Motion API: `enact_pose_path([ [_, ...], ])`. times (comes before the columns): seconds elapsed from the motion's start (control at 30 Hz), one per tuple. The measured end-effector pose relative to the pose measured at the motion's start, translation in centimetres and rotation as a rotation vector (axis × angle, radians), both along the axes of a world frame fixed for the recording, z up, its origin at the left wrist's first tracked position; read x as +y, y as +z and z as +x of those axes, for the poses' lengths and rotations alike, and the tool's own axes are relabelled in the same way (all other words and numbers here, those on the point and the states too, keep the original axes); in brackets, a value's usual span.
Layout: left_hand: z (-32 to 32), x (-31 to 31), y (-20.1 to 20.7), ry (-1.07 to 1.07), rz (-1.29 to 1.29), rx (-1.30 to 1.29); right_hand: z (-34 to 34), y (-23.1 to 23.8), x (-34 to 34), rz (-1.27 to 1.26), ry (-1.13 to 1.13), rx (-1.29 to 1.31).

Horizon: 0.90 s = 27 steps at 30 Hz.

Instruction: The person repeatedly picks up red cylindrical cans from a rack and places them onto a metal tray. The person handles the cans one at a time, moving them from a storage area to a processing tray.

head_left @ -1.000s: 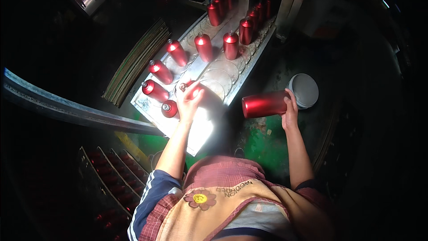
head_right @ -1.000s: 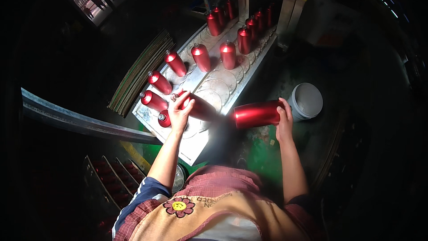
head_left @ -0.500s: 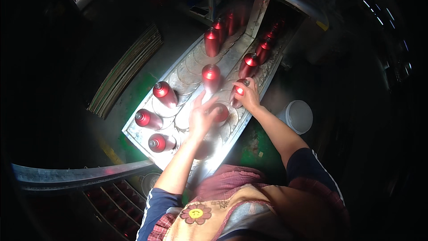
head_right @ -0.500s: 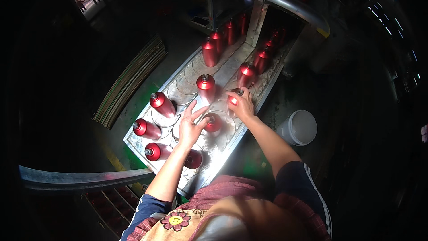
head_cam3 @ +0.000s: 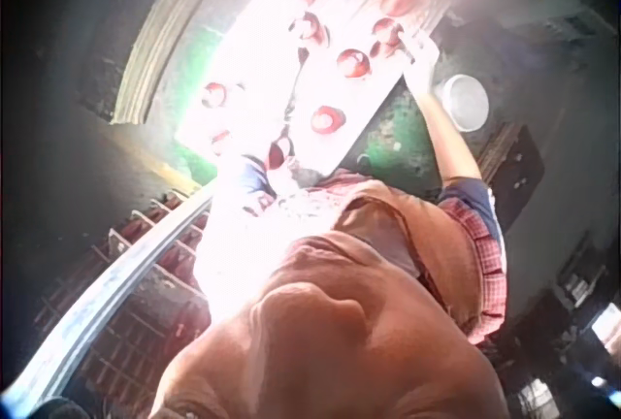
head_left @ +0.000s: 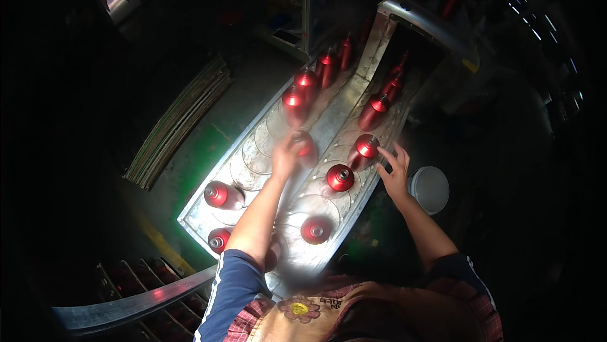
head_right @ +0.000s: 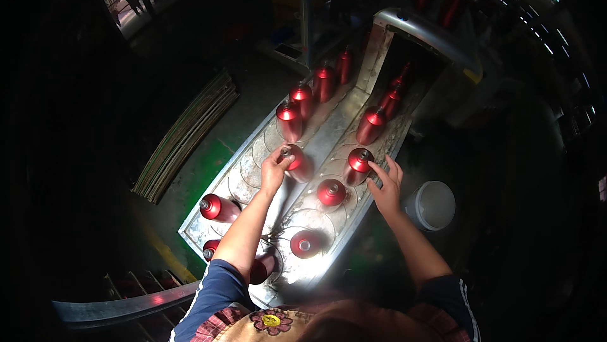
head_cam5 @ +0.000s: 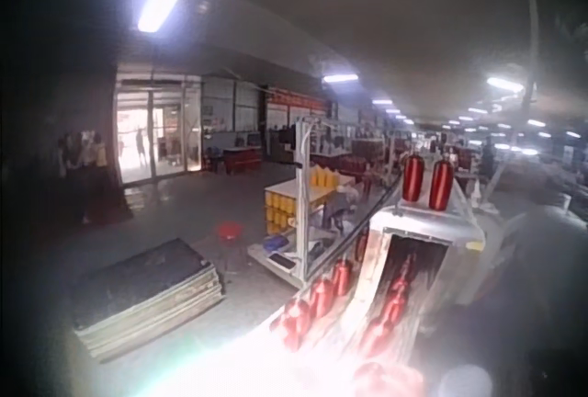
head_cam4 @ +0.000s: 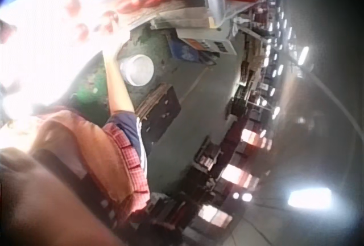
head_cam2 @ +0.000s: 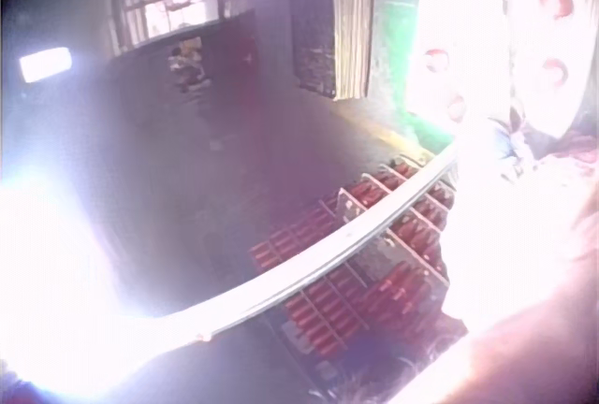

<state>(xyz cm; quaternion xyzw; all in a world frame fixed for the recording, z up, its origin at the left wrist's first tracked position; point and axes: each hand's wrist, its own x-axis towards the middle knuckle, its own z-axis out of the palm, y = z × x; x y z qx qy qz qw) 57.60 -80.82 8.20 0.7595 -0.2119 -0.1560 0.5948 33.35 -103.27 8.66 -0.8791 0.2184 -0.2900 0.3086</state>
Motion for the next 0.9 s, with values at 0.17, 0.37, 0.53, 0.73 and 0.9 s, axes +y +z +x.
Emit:
enact_pose_path([
  [0.17,4.0,4.5,0.0,0.257,-0.07,-0.12,-4.5,2.3,-1.2,0.034,-0.17,-0.073],
  [0.37,5.8,5.8,0.6,0.413,0.169,-0.099,-8.2,1.9,-3.1,0.231,-0.136,-0.053],
  [0.53,3.7,3.4,2.9,0.316,0.326,-0.567,-12.1,1.8,-2.4,0.304,-0.174,-0.091],
  [0.73,4.7,1.2,1.5,0.21,0.307,-0.144,-13.9,0.2,0.4,0.482,-0.121,-0.074],
  [0.9,4.5,3.0,-0.4,0.319,0.236,-0.207,-15.8,-0.8,0.2,0.553,-0.166,-0.148],
])
